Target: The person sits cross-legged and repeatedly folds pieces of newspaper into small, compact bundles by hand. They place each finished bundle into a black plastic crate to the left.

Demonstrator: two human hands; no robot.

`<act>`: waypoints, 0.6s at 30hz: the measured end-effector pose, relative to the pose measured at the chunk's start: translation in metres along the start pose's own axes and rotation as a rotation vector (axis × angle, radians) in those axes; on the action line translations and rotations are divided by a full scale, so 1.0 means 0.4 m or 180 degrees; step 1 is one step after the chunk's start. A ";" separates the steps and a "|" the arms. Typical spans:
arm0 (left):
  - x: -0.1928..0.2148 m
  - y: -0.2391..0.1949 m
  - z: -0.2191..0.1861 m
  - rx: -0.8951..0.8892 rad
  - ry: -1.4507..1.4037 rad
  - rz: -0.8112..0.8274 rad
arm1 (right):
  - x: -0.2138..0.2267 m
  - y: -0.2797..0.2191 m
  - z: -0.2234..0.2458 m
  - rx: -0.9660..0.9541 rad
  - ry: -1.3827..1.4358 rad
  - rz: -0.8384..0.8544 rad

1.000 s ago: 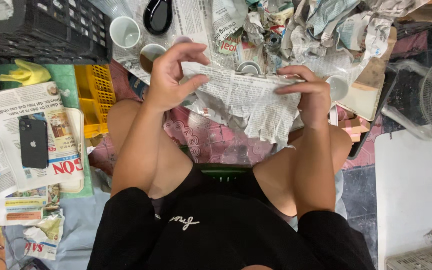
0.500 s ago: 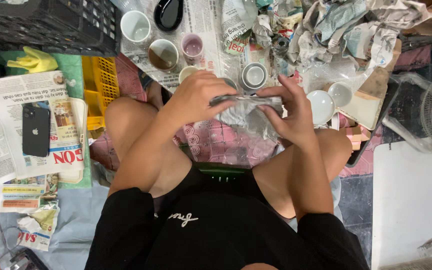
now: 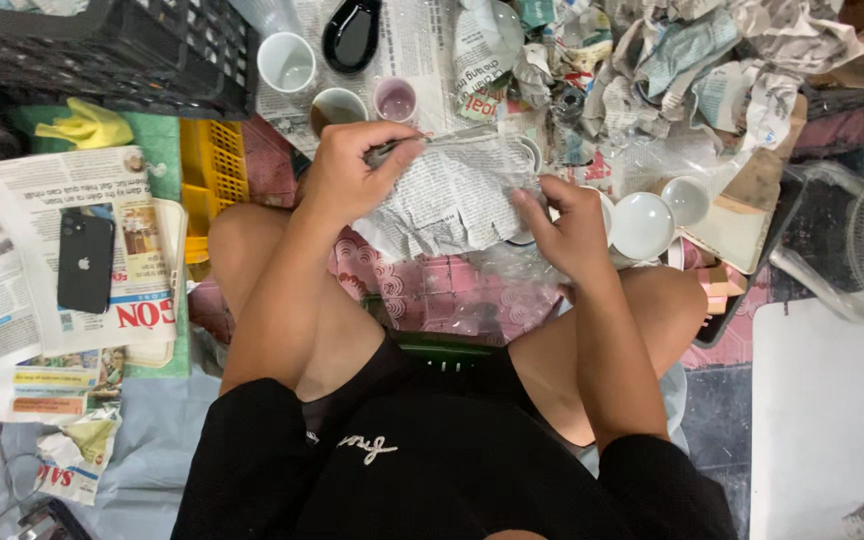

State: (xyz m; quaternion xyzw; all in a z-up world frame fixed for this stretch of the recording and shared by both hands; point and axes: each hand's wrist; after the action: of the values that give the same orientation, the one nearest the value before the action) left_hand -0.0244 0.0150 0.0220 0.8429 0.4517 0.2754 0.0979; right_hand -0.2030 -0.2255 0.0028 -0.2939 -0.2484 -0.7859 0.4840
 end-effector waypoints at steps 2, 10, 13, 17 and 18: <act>-0.005 -0.003 -0.007 -0.0018 0.0051 0.0109 | 0.009 0.006 0.036 0.0703 0.0731 -0.0131; -0.054 -0.037 -0.031 -0.0483 0.0010 0.0561 | -0.007 -0.012 0.055 0.0458 0.1340 -0.0040; -0.053 -0.025 -0.008 -0.0569 0.0250 0.0677 | -0.001 -0.010 0.031 0.0410 0.1077 -0.0200; -0.057 -0.020 0.047 -0.0557 0.0460 0.0734 | 0.041 0.004 -0.018 0.0167 0.0980 -0.0562; -0.063 -0.012 0.059 -0.0541 0.0473 0.0815 | 0.055 0.005 -0.029 0.0085 0.0896 -0.0671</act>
State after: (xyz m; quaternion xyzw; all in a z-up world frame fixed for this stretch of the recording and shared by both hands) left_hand -0.0259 -0.0008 -0.0092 0.8595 0.3218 0.3845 0.0992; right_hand -0.2117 -0.2475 0.0103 -0.1469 -0.2179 -0.8623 0.4328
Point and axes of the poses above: each hand's wrist, its own y-axis towards the middle knuckle, its own x-axis out of the back of the hand, z = x × y, and after that the axes turned 4 degrees about -z, right-handed
